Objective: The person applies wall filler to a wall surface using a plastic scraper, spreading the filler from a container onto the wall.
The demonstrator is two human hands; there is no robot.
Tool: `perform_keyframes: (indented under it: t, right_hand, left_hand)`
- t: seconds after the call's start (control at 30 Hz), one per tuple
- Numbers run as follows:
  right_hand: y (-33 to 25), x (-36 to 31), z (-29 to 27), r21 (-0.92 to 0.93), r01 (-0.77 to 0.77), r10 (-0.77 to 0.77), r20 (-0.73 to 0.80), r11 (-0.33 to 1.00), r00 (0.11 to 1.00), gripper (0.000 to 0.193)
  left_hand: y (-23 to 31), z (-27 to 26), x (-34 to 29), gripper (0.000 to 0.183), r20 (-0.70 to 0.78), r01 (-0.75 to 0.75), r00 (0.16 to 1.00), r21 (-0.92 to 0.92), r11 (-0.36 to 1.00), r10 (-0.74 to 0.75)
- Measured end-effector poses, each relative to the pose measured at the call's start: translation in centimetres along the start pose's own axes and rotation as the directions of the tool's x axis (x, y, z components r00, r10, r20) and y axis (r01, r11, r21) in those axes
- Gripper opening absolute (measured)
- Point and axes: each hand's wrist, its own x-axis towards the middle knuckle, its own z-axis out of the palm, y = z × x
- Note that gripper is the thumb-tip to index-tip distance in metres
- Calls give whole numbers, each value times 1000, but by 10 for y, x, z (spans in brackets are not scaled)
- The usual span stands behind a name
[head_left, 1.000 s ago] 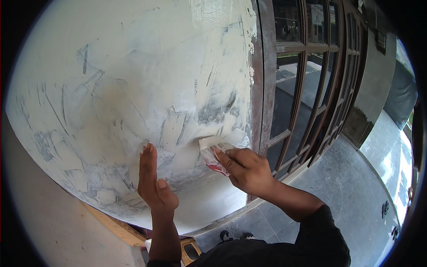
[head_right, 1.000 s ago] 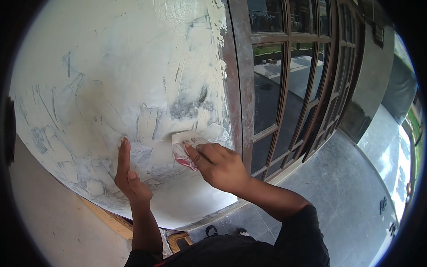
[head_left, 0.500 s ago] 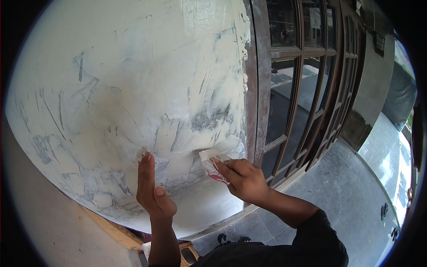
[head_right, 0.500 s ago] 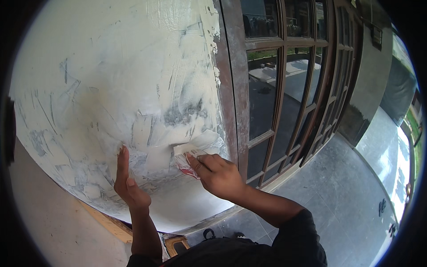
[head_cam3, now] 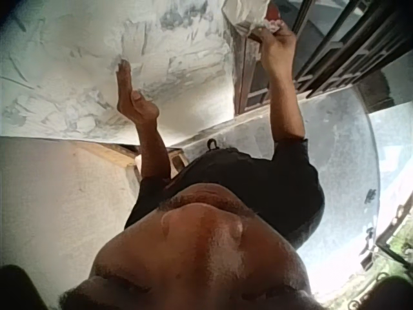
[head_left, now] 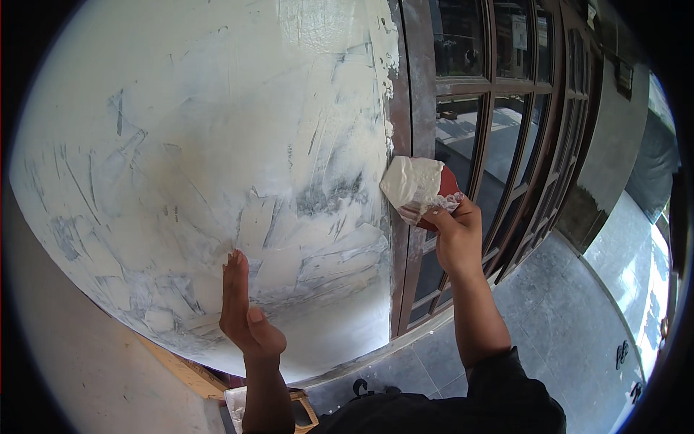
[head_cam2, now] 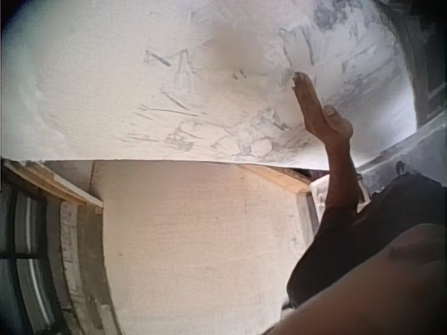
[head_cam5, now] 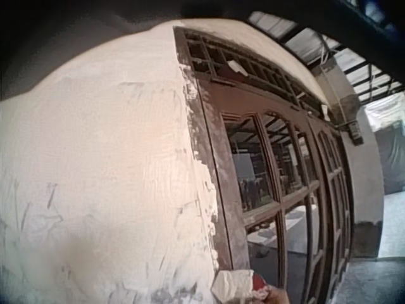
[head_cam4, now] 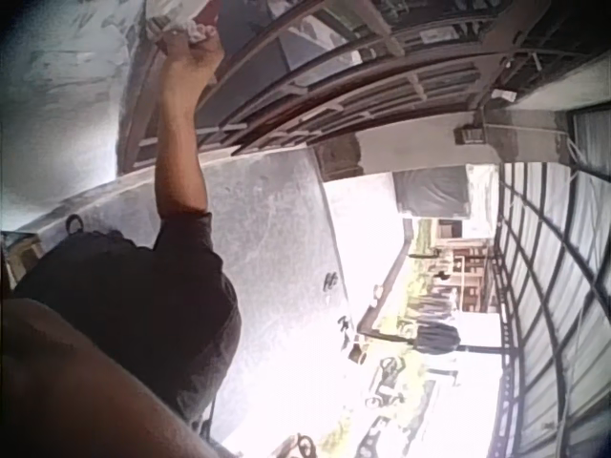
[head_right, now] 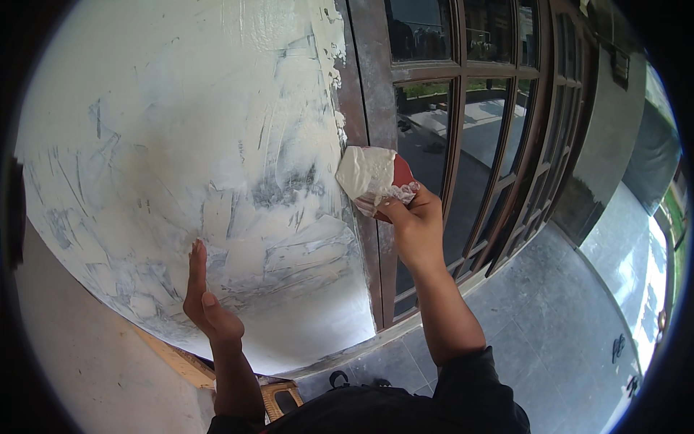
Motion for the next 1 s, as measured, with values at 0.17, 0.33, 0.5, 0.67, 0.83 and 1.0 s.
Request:
perform_keyframes:
  t: [0.17, 0.33, 0.5, 0.67, 0.83, 1.0]
  right_hand:
    - [-1, 15, -3, -79, -31, 37, 66, 996, 997, 34]
    - [-15, 27, -8, -104, -89, 102, 132, 991, 986, 33]
    - [-34, 15, 14, -379, 359, -303, 201, 853, 932, 33]
    - [-29, -14, 35, -630, 615, -535, 349, 474, 770, 43]
    - [-2, -13, 50, -746, 658, -710, 408, 103, 574, 58]
    - [54, -27, 59, -701, 698, -576, 634, -148, 515, 52]
  left_hand:
    - [6, 4, -5, 73, -20, 29, 999, 20, 999, -29]
    - [13, 9, -7, 65, -67, -7, 998, 40, 999, 10]
    - [21, 17, -16, 72, -43, 54, 998, 1, 999, -54]
    - [21, 21, -22, 72, -55, 90, 994, -10, 996, -90]
    - [17, 22, -21, 71, -23, 62, 998, -9, 998, -62]
    - [12, 12, -23, 70, 27, 27, 999, -54, 998, -26]
